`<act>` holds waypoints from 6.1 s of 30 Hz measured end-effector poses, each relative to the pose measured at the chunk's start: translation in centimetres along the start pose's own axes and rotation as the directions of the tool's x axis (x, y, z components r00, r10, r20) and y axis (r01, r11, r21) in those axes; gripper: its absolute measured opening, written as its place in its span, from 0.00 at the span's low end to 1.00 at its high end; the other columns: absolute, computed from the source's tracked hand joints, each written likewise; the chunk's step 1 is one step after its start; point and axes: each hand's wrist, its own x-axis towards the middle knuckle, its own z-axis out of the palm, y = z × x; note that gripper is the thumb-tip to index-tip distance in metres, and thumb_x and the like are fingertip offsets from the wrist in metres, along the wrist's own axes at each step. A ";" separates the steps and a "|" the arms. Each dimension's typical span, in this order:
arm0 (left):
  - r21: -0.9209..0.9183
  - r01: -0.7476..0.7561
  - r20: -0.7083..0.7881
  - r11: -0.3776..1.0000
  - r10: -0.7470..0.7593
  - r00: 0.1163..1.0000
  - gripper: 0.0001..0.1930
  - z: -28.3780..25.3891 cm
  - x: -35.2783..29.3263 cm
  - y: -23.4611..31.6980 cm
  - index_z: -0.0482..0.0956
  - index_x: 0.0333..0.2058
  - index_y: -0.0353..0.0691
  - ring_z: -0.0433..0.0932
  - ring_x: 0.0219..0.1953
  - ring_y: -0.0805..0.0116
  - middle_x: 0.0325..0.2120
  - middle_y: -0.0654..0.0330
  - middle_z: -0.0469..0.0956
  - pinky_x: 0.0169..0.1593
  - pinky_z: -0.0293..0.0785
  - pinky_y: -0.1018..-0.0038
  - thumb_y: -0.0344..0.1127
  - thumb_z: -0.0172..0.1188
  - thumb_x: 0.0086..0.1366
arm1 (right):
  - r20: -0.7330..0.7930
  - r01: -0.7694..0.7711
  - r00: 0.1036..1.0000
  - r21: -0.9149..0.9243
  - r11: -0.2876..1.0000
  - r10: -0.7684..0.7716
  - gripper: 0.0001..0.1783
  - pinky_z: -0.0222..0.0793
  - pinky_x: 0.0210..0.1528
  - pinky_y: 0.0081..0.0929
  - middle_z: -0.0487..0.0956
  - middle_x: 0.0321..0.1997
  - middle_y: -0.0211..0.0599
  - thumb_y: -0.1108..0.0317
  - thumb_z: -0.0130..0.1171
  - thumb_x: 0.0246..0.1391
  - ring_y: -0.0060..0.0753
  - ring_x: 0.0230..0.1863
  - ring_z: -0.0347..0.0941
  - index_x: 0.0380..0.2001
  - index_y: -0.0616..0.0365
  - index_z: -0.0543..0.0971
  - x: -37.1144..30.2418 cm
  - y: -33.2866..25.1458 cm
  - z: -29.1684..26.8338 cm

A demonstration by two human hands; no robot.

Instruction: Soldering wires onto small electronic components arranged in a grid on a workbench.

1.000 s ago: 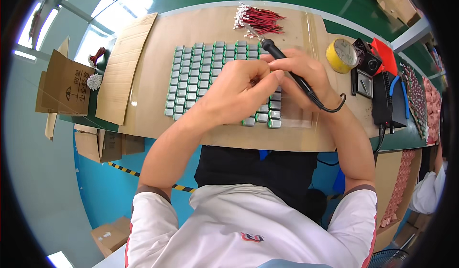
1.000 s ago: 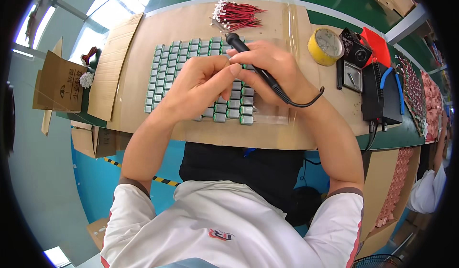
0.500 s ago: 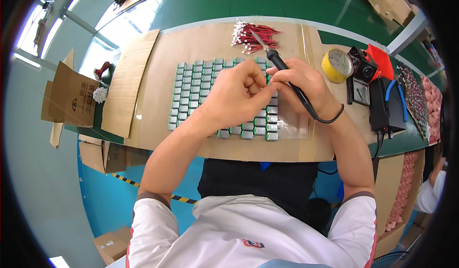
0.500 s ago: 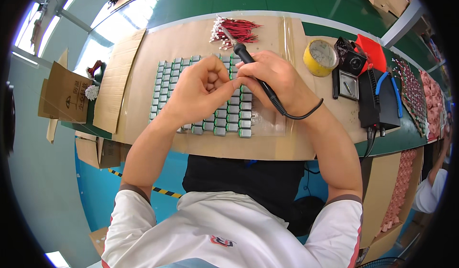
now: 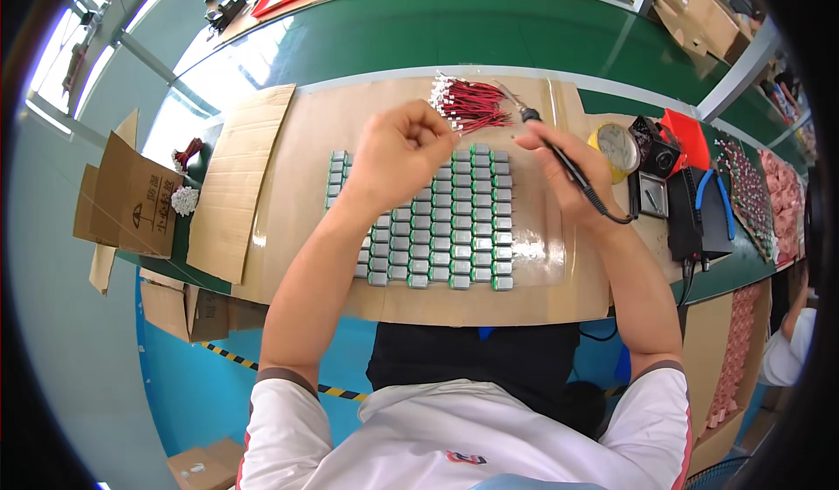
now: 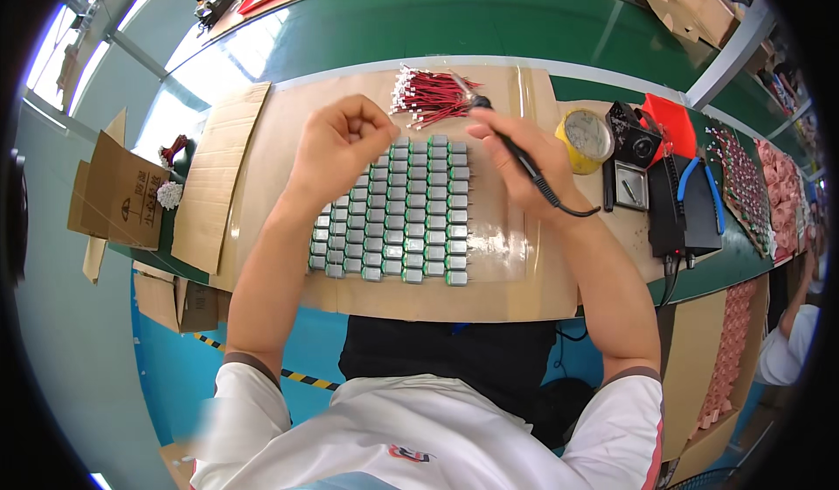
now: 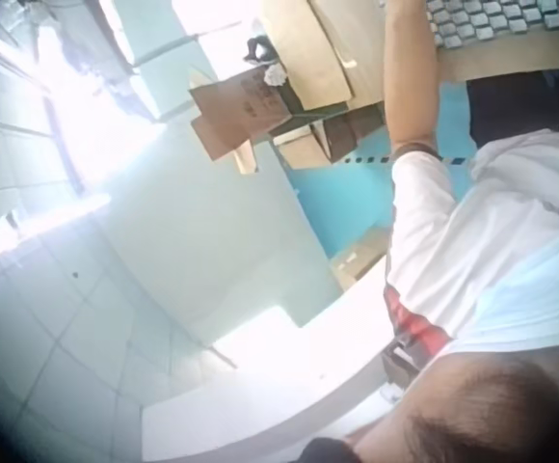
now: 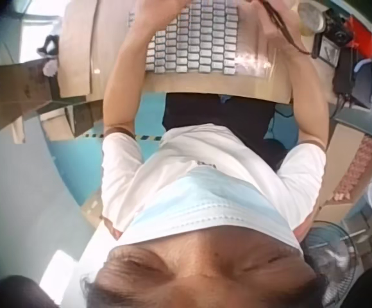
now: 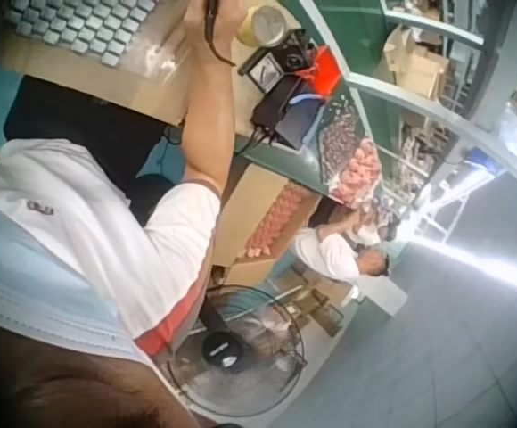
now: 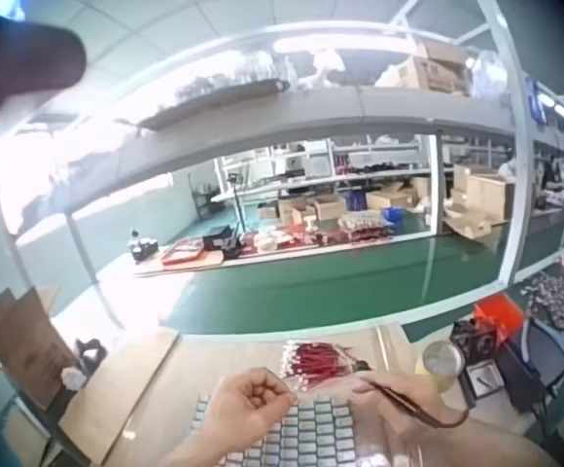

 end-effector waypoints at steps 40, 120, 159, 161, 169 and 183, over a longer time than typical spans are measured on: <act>0.386 0.124 -0.147 0.914 -0.071 0.987 0.06 -0.1 -0.2 -4.4 0.82 0.29 0.30 0.79 0.31 0.70 0.31 0.56 0.80 0.39 0.77 0.74 0.29 0.65 0.59 | 0.147 -0.506 0.848 0.510 0.695 0.509 0.19 0.85 0.48 0.40 0.86 0.43 0.51 0.68 0.51 0.71 0.34 0.33 0.84 0.55 0.73 0.78 -0.5 3.1 1.3; 0.370 0.101 -0.088 0.924 -0.073 0.993 0.05 -0.1 -0.1 -4.5 0.83 0.26 0.31 0.82 0.32 0.61 0.36 0.51 0.80 0.41 0.81 0.68 0.28 0.65 0.56 | 0.158 -0.495 0.847 0.584 0.643 0.507 0.15 0.85 0.40 0.28 0.86 0.35 0.44 0.67 0.58 0.69 0.32 0.32 0.86 0.50 0.69 0.82 -0.5 3.1 1.2; 0.395 0.057 -0.050 0.917 -0.040 0.998 0.04 0.1 -0.2 -4.7 0.83 0.27 0.30 0.76 0.30 0.75 0.34 0.60 0.79 0.36 0.75 0.77 0.25 0.68 0.58 | 0.174 -0.495 0.853 0.570 0.656 0.492 0.13 0.84 0.39 0.25 0.86 0.36 0.41 0.70 0.58 0.69 0.29 0.33 0.85 0.48 0.68 0.83 -0.4 3.1 1.2; 0.402 0.064 -0.051 0.914 -0.047 0.998 0.04 0.1 -0.2 -4.7 0.83 0.27 0.30 0.76 0.30 0.75 0.34 0.61 0.79 0.36 0.74 0.77 0.25 0.68 0.59 | 0.173 -0.494 0.854 0.567 0.659 0.491 0.13 0.84 0.39 0.25 0.86 0.36 0.41 0.70 0.58 0.69 0.29 0.33 0.85 0.48 0.68 0.83 -0.5 3.2 1.2; 0.398 0.079 -0.050 0.914 -0.065 0.997 0.05 0.1 -0.2 -4.7 0.84 0.27 0.31 0.80 0.32 0.63 0.36 0.53 0.80 0.39 0.78 0.70 0.28 0.67 0.57 | 0.167 -0.489 0.857 0.564 0.665 0.488 0.12 0.84 0.39 0.25 0.86 0.36 0.41 0.70 0.58 0.69 0.29 0.32 0.85 0.48 0.68 0.83 -0.5 3.3 1.3; 0.390 0.084 -0.094 0.917 -0.051 0.994 0.05 0.1 -0.2 -4.5 0.84 0.28 0.31 0.82 0.33 0.65 0.35 0.54 0.80 0.39 0.80 0.71 0.28 0.68 0.58 | 0.138 -0.470 0.860 0.590 0.656 0.492 0.14 0.85 0.40 0.28 0.86 0.35 0.41 0.69 0.59 0.69 0.30 0.32 0.85 0.49 0.68 0.83 -0.6 2.6 0.8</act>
